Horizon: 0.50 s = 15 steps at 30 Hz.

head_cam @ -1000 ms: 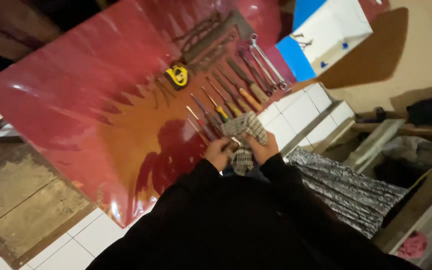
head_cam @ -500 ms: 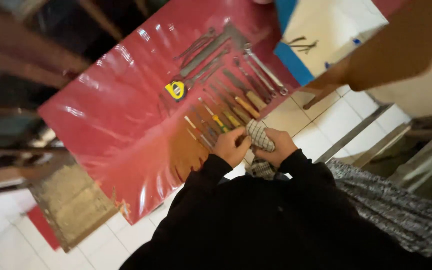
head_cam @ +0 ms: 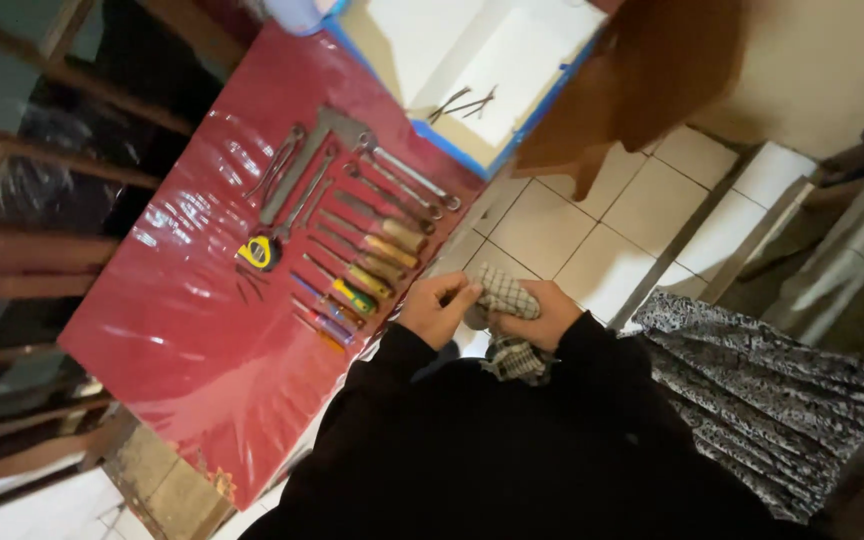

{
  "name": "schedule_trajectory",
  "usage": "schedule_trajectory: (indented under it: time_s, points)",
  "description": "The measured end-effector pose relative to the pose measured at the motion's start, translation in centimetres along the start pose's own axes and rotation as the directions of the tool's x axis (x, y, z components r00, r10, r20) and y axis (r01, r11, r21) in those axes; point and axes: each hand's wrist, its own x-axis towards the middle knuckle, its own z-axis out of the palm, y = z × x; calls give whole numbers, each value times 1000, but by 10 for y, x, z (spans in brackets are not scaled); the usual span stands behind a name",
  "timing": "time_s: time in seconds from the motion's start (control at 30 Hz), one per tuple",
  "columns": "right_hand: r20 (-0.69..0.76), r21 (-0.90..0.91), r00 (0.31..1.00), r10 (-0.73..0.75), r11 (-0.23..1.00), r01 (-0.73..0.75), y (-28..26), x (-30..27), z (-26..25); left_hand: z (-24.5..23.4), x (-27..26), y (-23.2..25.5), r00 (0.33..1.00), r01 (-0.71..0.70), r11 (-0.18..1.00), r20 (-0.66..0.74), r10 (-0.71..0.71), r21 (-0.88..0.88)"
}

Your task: The person repeatedly picks up small metal rods from a red table, places them into a white box, and wipes the table surface with a cloth. The person handles the rods one at a time and continues wiping the table throughout the clip.

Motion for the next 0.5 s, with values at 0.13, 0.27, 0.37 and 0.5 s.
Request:
schedule_trajectory:
  time_s: [0.13, 0.27, 0.37, 0.5]
  points:
    - [-83, -9, 993, 85, 996, -86, 30, -23, -47, 9, 39, -3, 996, -63, 998, 56, 63, 9]
    - [-353, 37, 924, 149, 989, -145, 37, -38, -90, 11, 76, 30, 994, -42, 983, -88, 59, 181]
    - [-467, -42, 884, 1, 999, -23, 69, -10, -100, 41, 103, 54, 984, -161, 937, -18, 175, 309]
    - [-429, -84, 891, 146, 976, -200, 23, 12, -98, 71, 142, 84, 930, -355, 914, -26, 367, 196]
